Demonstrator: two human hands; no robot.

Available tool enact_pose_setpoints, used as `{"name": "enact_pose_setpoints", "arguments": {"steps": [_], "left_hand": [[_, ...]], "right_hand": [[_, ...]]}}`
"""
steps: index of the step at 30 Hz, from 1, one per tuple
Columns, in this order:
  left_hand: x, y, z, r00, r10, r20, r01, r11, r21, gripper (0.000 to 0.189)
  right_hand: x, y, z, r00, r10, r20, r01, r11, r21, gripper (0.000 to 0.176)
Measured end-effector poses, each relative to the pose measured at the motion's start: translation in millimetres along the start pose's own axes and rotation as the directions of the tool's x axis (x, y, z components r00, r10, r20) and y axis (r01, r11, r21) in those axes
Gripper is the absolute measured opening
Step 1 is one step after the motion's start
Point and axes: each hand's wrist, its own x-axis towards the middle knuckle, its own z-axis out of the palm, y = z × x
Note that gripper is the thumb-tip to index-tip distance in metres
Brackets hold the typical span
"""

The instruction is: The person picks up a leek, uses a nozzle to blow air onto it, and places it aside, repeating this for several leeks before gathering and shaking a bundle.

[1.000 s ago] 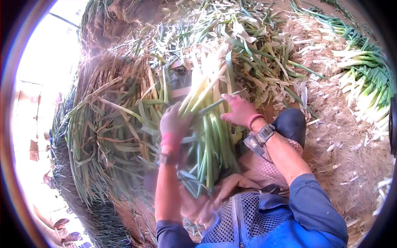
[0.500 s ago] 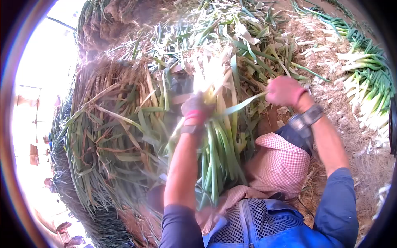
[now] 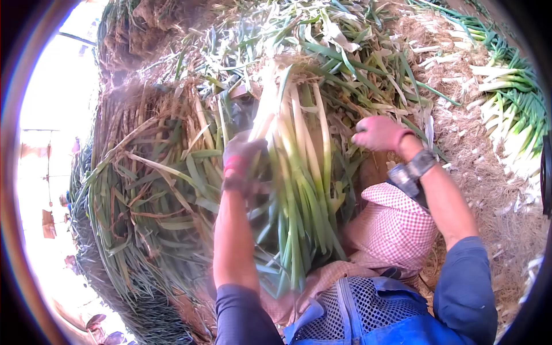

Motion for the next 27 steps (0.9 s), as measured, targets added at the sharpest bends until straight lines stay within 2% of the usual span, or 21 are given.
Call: {"name": "enact_pose_setpoints", "arguments": {"steps": [1, 3, 5, 7, 9, 10, 11, 13, 14, 15, 16, 17, 18, 21, 22, 24, 25, 26, 27], "left_hand": [[-3.9, 2.5, 1.6, 1.000, 0.000, 0.028, 0.001, 0.999, -0.039, 0.056], [-2.2, 4.1, 5.3, 0.998, -0.041, 0.054, 0.040, 0.999, 0.025, 0.057], [-6.7, 14.3, 7.6, 0.974, -0.186, 0.127, 0.181, 0.982, 0.047, 0.057], [16.1, -15.4, 15.1, 0.974, -0.157, 0.163, 0.154, 0.988, 0.032, 0.052], [23.2, -24.6, 17.7, 0.945, -0.140, 0.296, 0.193, 0.968, -0.159, 0.046], [23.2, -24.6, 17.9, 0.944, -0.140, 0.298, 0.193, 0.968, -0.160, 0.046], [18.6, -18.6, 17.7, 0.936, -0.135, 0.325, 0.193, 0.969, -0.155, 0.045], [20.1, -26.4, 19.3, 0.926, -0.130, 0.355, 0.193, 0.970, -0.150, 0.044], [30.3, -44.2, 20.4, 0.910, 0.027, 0.413, 0.098, 0.956, -0.277, 0.044], [31.1, -46.9, 18.7, 0.875, 0.182, 0.448, 0.016, 0.915, -0.404, 0.044], [32.3, -50.7, 18.7, 0.877, 0.174, 0.447, 0.023, 0.915, -0.403, 0.044], [22.2, -37.5, 15.4, 0.874, 0.066, 0.481, 0.144, 0.911, -0.386, 0.045], [17.7, -33.4, 14.6, 0.857, -0.039, 0.513, 0.259, 0.893, -0.367, 0.045], [18.9, -40.1, 20.8, 0.851, -0.007, 0.525, 0.252, 0.882, -0.397, 0.047], [18.2, -43.0, 24.3, 0.851, -0.041, 0.523, 0.286, 0.872, -0.397, 0.050], [8.8, -39.1, 22.0, 0.839, -0.028, 0.543, 0.298, 0.859, -0.416, 0.051], [4.3, -36.7, 19.5, 0.825, -0.013, 0.564, 0.312, 0.844, -0.437, 0.052], [1.7, -36.4, 18.9, 0.815, 0.055, 0.577, 0.294, 0.819, -0.493, 0.052], [-2.1, -38.4, 15.8, 0.816, 0.056, 0.575, 0.290, 0.821, -0.492, 0.052]], "right_hand": [[10.1, -14.1, 13.4, 0.998, -0.003, 0.067, 0.007, 0.998, -0.060, 0.050], [21.1, -43.3, 24.4, 0.958, 0.186, 0.217, -0.243, 0.931, 0.273, 0.053], [34.0, -59.5, 50.2, 0.941, 0.259, 0.218, -0.330, 0.846, 0.420, 0.057], [43.4, -68.2, 79.6, 0.942, 0.271, 0.199, -0.334, 0.824, 0.458, 0.061], [47.2, -72.0, 105.6, 0.919, 0.383, -0.095, -0.272, 0.790, 0.550, 0.067], [48.5, -68.8, 111.2, 0.894, 0.442, -0.075, -0.293, 0.702, 0.649, 0.075], [55.3, -60.9, 121.8, 0.892, 0.446, -0.076, -0.296, 0.701, 0.649, 0.075], [69.1, -47.0, 141.0, 0.951, 0.308, 0.024, -0.149, 0.390, 0.909, 0.096], [60.8, -60.0, 137.4, 0.965, 0.261, 0.005, -0.079, 0.272, 0.959, 0.098], [62.0, -60.7, 133.6, 0.965, 0.261, 0.009, -0.083, 0.272, 0.959, 0.098], [64.7, -62.0, 131.0, 0.971, 0.239, 0.011, -0.098, 0.354, 0.930, 0.101], [66.7, -63.8, 133.6, 0.976, 0.216, 0.017, -0.111, 0.432, 0.895, 0.104], [66.9, -69.1, 138.7, 0.960, 0.279, -0.038, -0.093, 0.442, 0.892, 0.101], [58.8, -85.2, 128.4, 0.949, 0.314, -0.018, -0.147, 0.493, 0.858, 0.108], [62.3, -81.9, 131.7, 0.950, 0.313, -0.018, -0.146, 0.492, 0.858, 0.108], [74.3, -71.0, 145.9, 0.985, 0.151, 0.082, -0.121, 0.266, 0.956, 0.100], [76.0, -68.9, 151.9, 0.986, 0.146, 0.078, -0.115, 0.265, 0.957, 0.100], [74.0, -71.4, 151.9, 0.985, 0.133, 0.106, -0.136, 0.236, 0.962, 0.087], [71.6, -72.7, 152.4, 0.983, 0.121, 0.135, -0.158, 0.208, 0.965, 0.077]]}}
